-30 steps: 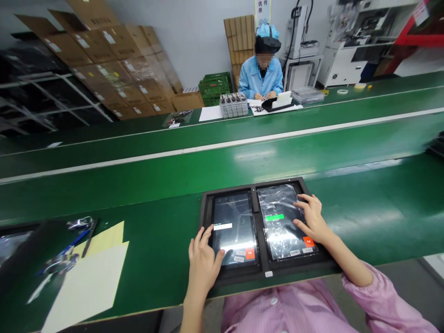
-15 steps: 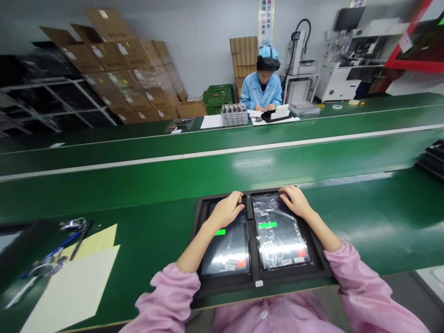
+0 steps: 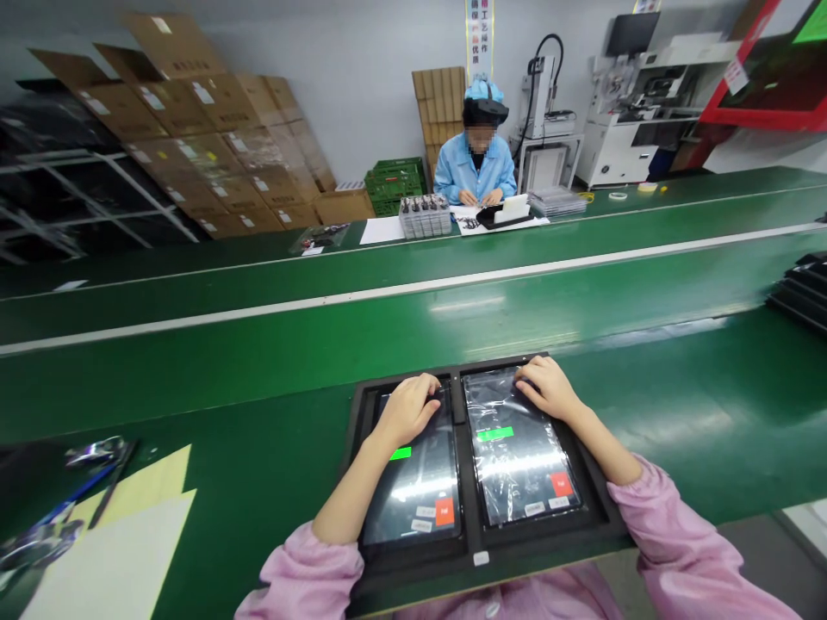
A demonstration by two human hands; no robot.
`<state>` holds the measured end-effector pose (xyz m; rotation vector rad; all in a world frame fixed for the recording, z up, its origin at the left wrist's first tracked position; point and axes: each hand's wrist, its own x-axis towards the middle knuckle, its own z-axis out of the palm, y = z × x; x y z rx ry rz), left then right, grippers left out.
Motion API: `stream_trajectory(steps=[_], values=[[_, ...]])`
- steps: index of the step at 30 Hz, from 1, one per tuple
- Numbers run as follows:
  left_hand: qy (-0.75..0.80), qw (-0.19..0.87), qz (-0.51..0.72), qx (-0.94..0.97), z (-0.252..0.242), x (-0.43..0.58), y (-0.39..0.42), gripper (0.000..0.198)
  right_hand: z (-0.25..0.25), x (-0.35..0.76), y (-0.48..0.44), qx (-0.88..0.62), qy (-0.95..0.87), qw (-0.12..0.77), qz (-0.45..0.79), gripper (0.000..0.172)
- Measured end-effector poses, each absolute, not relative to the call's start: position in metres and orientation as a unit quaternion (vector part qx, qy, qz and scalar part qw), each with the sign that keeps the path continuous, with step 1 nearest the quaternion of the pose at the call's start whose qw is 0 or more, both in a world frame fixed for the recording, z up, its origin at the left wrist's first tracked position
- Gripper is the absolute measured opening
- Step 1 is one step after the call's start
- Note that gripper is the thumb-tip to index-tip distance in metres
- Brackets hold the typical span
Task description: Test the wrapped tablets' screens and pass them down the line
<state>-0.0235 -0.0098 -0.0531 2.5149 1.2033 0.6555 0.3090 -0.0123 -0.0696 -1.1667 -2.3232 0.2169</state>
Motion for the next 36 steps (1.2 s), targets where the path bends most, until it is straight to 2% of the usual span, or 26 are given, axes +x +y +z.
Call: stream_trajectory(steps=[3,6,10,14,18,21,24,29,32,36], values=[[0.384,0.166,0.208,0.884,-0.056,-0.020,-0.010,0.046,-0.069,0.309,-0.011,-0.456,-0.848,0.254,0.093,0.027],[0.368,0.167,0.187,0.895,-0.056,-0.018,-0.012,0.049,-0.069,0.309,-0.011,-0.452,-0.846,0.252,0.127,0.037],[0.374,0.168,0.191,0.892,-0.051,-0.025,-0.014,0.054,-0.071,0.313,-0.011,-0.422,-0.821,0.338,0.180,0.059],[0.395,0.136,0.224,0.881,-0.049,-0.035,-0.012,0.064,-0.077,0.316,-0.009,-0.477,-0.765,0.405,0.155,0.064],[0.460,0.105,0.222,0.853,-0.052,-0.041,-0.006,0.071,-0.080,0.315,-0.006,-0.505,-0.755,0.395,0.136,0.060],[0.487,0.107,0.188,0.846,-0.052,-0.043,-0.003,0.069,-0.078,0.313,-0.007,-0.518,-0.776,0.341,0.118,0.049],[0.492,0.104,0.208,0.839,-0.048,-0.048,-0.003,0.073,-0.077,0.311,-0.009,-0.541,-0.781,0.298,0.090,0.042],[0.479,0.154,0.280,0.818,-0.040,-0.046,0.001,0.081,-0.082,0.314,-0.008,-0.596,-0.712,0.368,0.049,0.048],[0.467,0.211,0.215,0.831,-0.037,-0.031,0.008,0.079,-0.086,0.315,-0.004,-0.609,-0.701,0.369,0.042,0.044],[0.480,0.205,0.118,0.845,-0.034,-0.014,0.017,0.070,-0.091,0.314,-0.002,-0.650,-0.681,0.337,0.021,0.030]])
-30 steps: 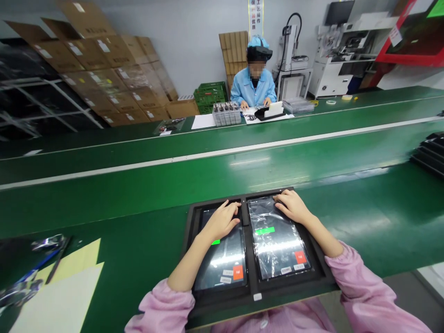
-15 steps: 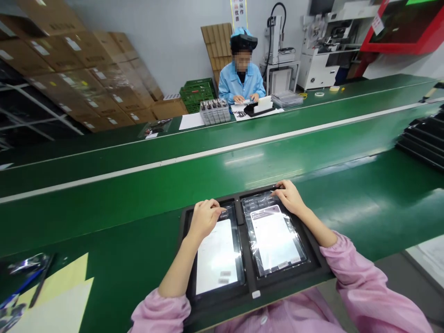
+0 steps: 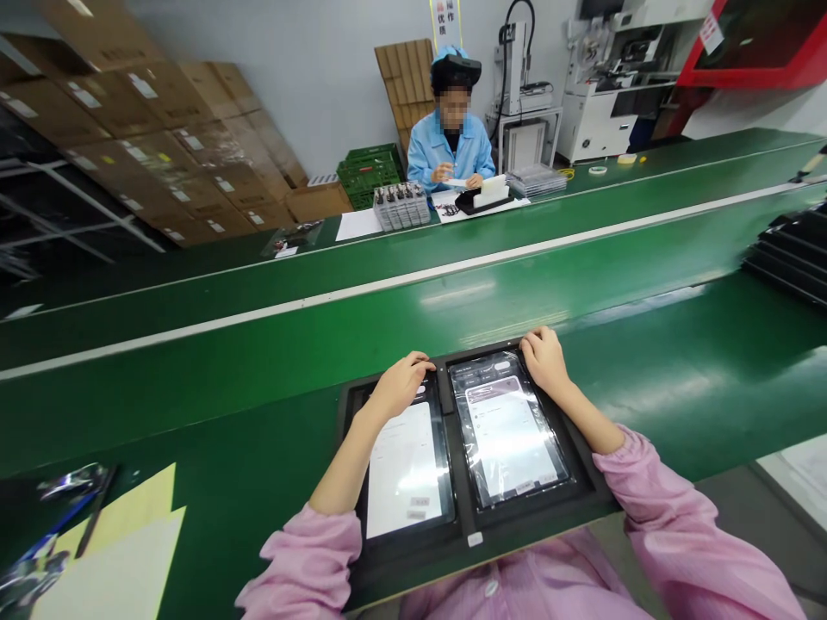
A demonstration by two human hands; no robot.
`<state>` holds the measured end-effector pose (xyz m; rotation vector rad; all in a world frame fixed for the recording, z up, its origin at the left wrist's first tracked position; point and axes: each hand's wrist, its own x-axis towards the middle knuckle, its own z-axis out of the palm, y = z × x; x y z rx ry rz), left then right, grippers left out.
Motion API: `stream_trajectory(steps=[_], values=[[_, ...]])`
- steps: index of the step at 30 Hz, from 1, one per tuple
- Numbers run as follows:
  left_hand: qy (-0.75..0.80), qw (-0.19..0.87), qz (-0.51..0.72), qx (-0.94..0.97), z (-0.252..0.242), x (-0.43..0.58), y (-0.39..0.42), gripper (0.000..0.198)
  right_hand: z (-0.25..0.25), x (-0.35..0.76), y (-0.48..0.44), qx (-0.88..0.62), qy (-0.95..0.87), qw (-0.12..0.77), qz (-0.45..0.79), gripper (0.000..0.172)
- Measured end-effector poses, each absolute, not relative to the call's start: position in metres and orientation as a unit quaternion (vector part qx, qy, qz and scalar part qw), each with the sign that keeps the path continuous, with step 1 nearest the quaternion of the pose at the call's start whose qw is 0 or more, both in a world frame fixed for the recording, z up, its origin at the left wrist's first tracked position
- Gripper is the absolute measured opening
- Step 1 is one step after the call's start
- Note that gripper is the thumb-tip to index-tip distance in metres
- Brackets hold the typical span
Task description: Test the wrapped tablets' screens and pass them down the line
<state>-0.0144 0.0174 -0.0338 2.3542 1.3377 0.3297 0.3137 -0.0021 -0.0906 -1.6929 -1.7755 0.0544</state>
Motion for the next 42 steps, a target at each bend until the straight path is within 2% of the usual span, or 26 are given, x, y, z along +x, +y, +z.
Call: stream_trajectory(steps=[3,6,17,26,30,36,38,42], values=[[0.484,0.168,0.071,0.856,-0.033,-0.012,0.019,0.061,-0.096,0.312,-0.003,-0.673,-0.673,0.306,0.006,0.019],[0.473,0.126,0.045,0.871,-0.033,-0.015,0.018,0.052,-0.100,0.313,-0.004,-0.674,-0.683,0.281,0.008,0.017],[0.446,0.114,0.051,0.886,-0.035,-0.018,0.020,0.044,-0.112,0.332,0.015,-0.656,-0.655,0.312,0.206,0.033],[0.456,0.263,0.136,0.839,-0.029,-0.040,0.029,0.069,-0.107,0.333,0.016,-0.651,-0.629,0.327,0.272,0.044],[0.478,0.272,0.143,0.823,-0.039,-0.044,0.037,0.061,-0.102,0.329,0.017,-0.645,-0.620,0.341,0.289,0.055],[0.450,0.221,0.106,0.859,-0.053,-0.049,0.044,0.049,-0.092,0.324,0.017,-0.646,-0.613,0.349,0.291,0.063],[0.428,0.213,0.087,0.874,-0.056,-0.056,0.046,0.045,-0.089,0.320,0.014,-0.654,-0.609,0.351,0.279,0.060],[0.412,0.201,0.039,0.888,-0.064,-0.070,0.049,0.043,-0.081,0.309,0.001,-0.680,-0.598,0.363,0.221,0.040]])
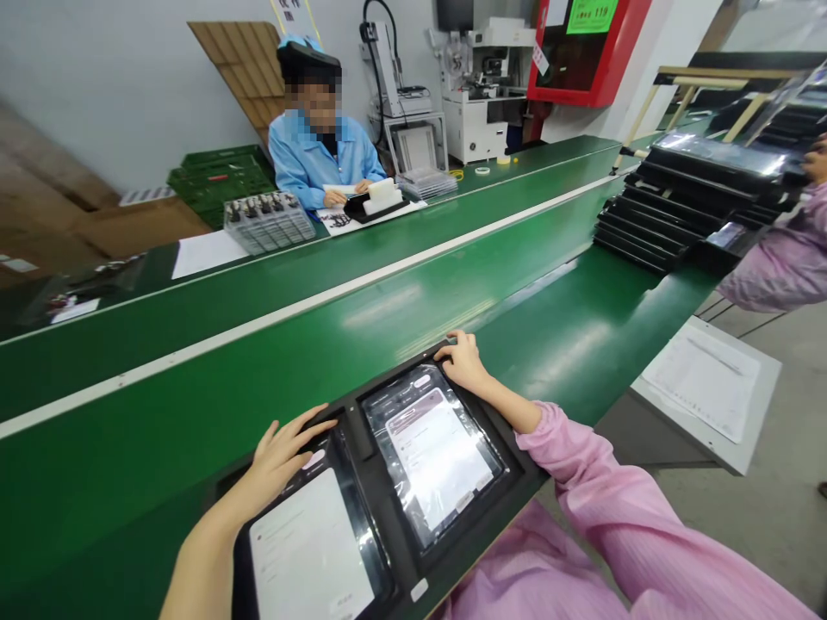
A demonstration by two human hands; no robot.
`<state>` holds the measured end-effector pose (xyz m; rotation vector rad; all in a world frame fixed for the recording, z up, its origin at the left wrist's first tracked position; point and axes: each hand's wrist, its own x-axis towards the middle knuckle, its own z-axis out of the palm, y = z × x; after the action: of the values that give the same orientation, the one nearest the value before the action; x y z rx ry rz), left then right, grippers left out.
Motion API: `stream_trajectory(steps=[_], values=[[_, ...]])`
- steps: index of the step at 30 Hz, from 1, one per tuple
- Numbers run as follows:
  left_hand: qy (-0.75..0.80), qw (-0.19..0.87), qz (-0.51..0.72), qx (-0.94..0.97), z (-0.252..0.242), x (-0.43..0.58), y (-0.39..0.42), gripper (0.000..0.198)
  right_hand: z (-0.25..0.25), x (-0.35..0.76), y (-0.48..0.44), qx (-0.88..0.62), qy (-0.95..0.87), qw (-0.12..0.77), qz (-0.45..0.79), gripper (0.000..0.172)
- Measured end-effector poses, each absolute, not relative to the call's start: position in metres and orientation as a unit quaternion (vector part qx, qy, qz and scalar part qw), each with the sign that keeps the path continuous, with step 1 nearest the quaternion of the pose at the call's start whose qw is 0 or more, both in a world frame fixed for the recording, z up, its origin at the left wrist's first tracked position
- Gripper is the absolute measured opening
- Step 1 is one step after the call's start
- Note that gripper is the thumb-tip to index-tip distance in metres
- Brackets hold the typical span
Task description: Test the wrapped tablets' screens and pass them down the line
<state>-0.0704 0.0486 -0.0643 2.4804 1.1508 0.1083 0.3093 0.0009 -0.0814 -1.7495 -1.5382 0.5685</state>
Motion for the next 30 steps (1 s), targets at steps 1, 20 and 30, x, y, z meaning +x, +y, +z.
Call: stream_trajectory(steps=[1,20,30], values=[[0.418,0.200,0.032,0.886,-0.066,-0.072,0.048,0.043,-0.079,0.306,-0.003,-0.677,-0.609,0.366,0.191,0.037],[0.453,0.259,-0.011,0.853,-0.048,-0.053,0.033,0.052,-0.080,0.308,-0.012,-0.594,-0.704,0.385,0.051,0.033],[0.470,0.228,0.013,0.853,-0.067,-0.058,0.038,0.048,-0.072,0.304,-0.009,-0.537,-0.796,0.269,0.080,0.036]])
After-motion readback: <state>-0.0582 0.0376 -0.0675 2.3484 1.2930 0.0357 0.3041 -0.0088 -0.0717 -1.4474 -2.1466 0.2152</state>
